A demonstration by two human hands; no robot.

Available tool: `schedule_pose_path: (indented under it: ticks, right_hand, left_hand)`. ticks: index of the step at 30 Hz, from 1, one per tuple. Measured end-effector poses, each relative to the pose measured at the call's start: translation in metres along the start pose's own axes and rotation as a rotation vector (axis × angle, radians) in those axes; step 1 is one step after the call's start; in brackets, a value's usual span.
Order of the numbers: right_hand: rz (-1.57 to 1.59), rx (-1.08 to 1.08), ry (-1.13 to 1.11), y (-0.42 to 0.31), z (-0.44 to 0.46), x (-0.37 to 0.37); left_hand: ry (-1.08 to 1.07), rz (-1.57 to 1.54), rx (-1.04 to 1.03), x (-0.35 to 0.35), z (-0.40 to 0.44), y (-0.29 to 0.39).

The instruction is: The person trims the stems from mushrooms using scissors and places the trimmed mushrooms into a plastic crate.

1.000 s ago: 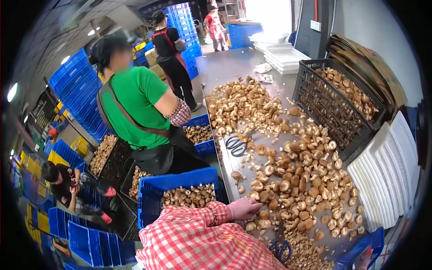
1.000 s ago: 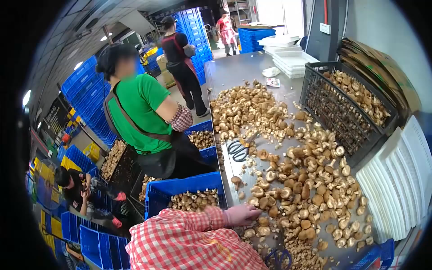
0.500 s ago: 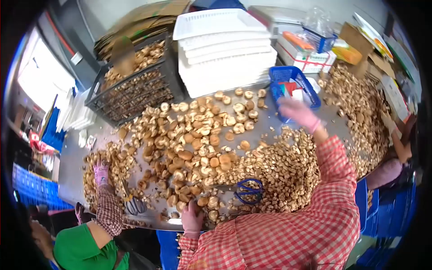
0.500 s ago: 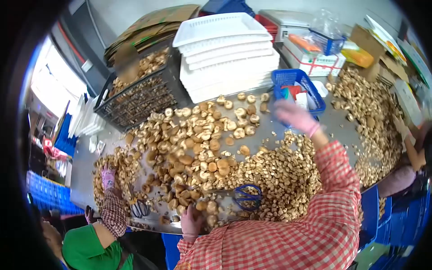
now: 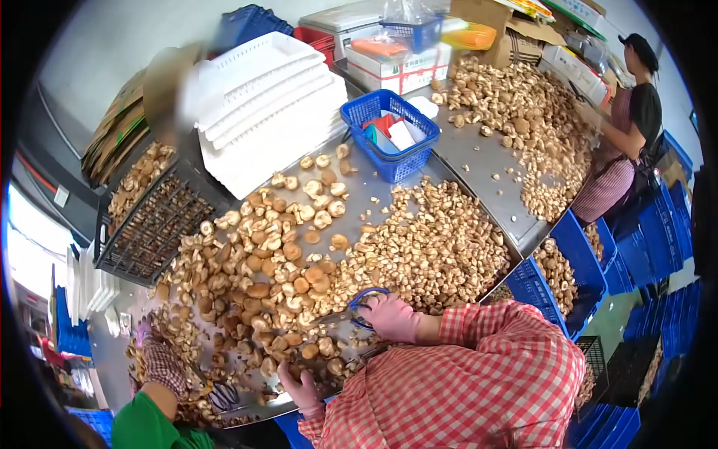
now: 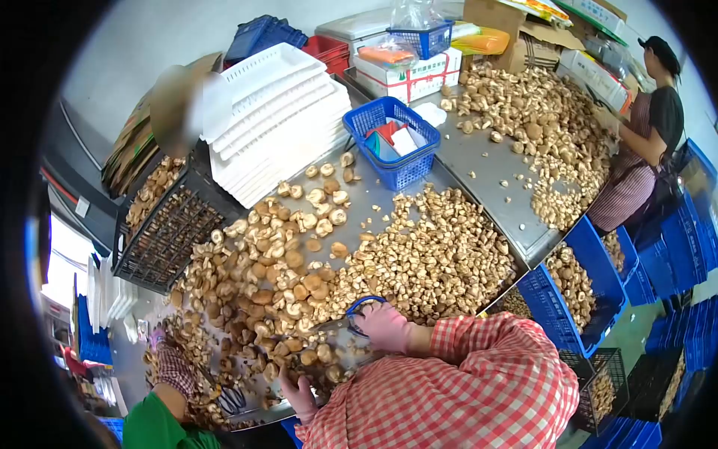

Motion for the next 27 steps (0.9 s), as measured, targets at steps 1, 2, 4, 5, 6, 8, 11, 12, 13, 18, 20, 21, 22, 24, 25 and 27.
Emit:
schedule_pose_path:
  ticks: [1,2,4,5,6,8,11,12,13,18,20,21,22,24,25,27]
  right_hand:
    - [-0.092,-0.032,-0.038,0.004,0.003,-0.006]
    - [-0.145,-0.028,0.109,0.007,0.005,-0.003]
    - [-0.062,-0.012,0.084,0.011,0.009,-0.005]
    - [0.019,0.015,0.053,0.011,0.017,-0.009]
    - [0.056,-0.131,-0.198,0.024,0.025,-0.042]
    - [0.184,-0.212,-0.348,0.024,0.032,-0.054]
    - [0.431,-0.064,0.041,0.016,0.035,0.013]
    - [0.436,-0.079,-0.054,0.011,0.034,0.021]
    - [0.423,-0.117,-0.143,0.013,0.032,0.025]
    - [0.789,-0.096,-0.254,0.026,0.02,0.001]
    - [1.132,-0.14,-0.398,0.015,0.011,0.002]
    - [1.115,-0.113,-0.445,0.005,0.015,0.004]
    - [1.098,-0.086,-0.491,-0.006,0.019,0.007]
    - [1.022,-0.073,-0.47,-0.021,0.023,0.007]
    - [0.949,-0.042,-0.448,-0.033,0.025,0.009]
    - [0.814,-0.035,-0.378,-0.048,0.029,0.016]
  left_hand:
    - [-0.045,-0.082,0.088,-0.003,0.001,-0.004]
    - [-0.079,-0.162,0.181,-0.005,-0.002,-0.007]
    - [-0.056,-0.178,0.131,-0.01,0.001,0.007]
    - [-0.011,-0.237,0.081,-0.006,0.0,0.001]
    - [-0.019,-0.061,0.034,-0.004,-0.001,0.027]
    - [0.011,-0.08,0.134,-0.006,-0.003,0.051]
    - [0.039,-0.276,0.071,-0.014,-0.001,0.005]
    - [-0.026,-0.437,0.177,-0.014,-0.005,0.023]
    - [-0.053,-0.579,0.197,-0.012,-0.008,0.03]
    - [0.032,-0.854,0.209,0.005,-0.008,0.03]
    - [-0.034,-1.021,0.24,0.0,-0.011,0.047]
    - [-0.068,-1.083,0.245,-0.003,-0.011,0.046]
    - [-0.074,-1.13,0.226,-0.006,-0.009,0.053]
    - [-0.084,-1.174,0.208,-0.008,-0.008,0.061]
    - [-0.089,-1.13,0.206,-0.009,-0.008,0.061]
    - [-0.1,-1.083,0.206,-0.011,-0.009,0.058]
Point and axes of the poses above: each hand's wrist, its own z-axis towards the middle knuckle, its own x-axis out of the back of the hand, y = z × x, the point moved 10 cm from there along z, towards the middle knuckle
